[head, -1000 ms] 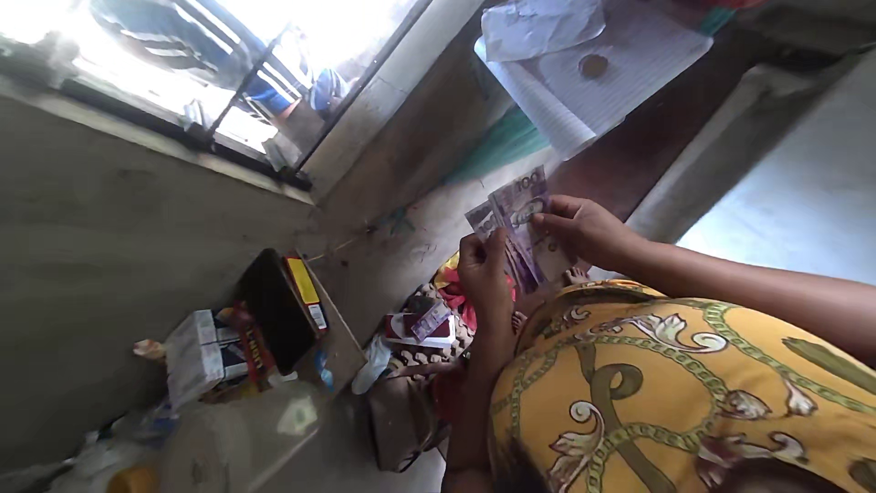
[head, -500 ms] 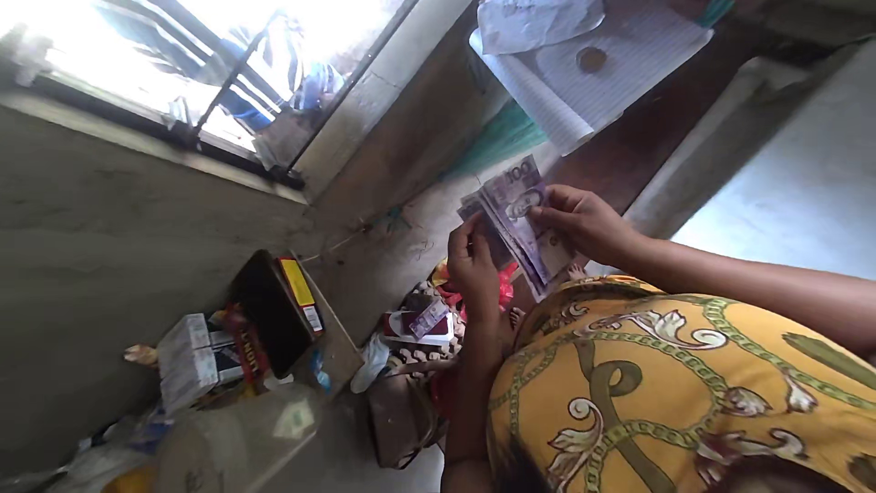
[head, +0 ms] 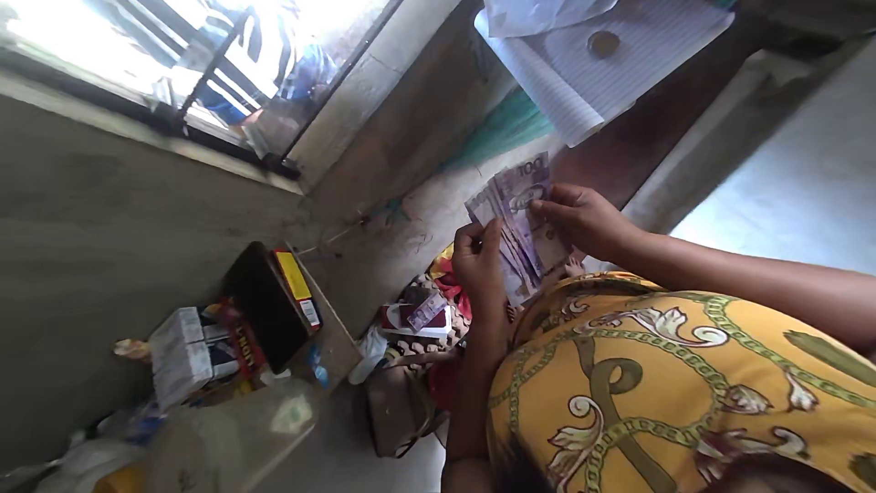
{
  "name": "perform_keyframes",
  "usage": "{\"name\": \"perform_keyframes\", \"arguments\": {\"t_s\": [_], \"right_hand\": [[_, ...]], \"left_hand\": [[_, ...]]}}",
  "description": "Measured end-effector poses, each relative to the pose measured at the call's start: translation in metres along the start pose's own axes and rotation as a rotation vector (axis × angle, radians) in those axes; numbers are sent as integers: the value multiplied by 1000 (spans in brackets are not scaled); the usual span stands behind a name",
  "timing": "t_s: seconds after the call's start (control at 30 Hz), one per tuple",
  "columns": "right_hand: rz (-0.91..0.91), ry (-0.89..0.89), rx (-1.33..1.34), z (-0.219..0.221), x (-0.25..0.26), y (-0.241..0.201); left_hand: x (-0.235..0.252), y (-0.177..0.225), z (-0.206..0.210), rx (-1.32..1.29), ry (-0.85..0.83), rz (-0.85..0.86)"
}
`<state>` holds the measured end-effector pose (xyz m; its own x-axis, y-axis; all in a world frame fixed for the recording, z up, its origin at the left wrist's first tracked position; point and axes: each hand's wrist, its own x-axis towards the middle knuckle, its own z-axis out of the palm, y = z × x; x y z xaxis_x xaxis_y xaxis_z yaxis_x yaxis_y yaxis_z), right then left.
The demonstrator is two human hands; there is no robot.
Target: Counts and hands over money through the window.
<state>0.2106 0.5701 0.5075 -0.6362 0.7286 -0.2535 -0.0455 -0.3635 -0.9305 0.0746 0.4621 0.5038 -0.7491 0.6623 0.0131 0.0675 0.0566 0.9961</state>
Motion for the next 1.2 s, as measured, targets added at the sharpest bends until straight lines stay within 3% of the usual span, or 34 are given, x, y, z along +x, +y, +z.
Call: {"name": "perform_keyframes", "arguments": {"t_s": [0.13, 0.23, 0.3, 0.47, 0.77, 1.0, 1.1, 1.2], "right_hand": [[4, 77, 84, -3, 4, 3], [-32, 63, 124, -6, 5, 0], [-49, 54, 114, -6, 6, -1], [-44, 60, 49, -1, 5, -2], [-16, 1, 61, -1, 3, 2], [81, 97, 127, -4, 7, 5], [46, 123, 189, -9, 10, 4], [11, 85, 195, -10, 9, 1]], "left_hand": [[5, -4, -2, -11, 88, 38], [12, -11, -7, 146, 99, 166], [14, -11, -12, 255, -25, 203], [4, 2, -7, 225, -224, 14], [3, -6, 2, 102, -51, 50], [3, -8, 5, 0, 46, 16], [9, -12, 0, 117, 89, 115], [16, -20, -8, 258, -13, 202]]}}
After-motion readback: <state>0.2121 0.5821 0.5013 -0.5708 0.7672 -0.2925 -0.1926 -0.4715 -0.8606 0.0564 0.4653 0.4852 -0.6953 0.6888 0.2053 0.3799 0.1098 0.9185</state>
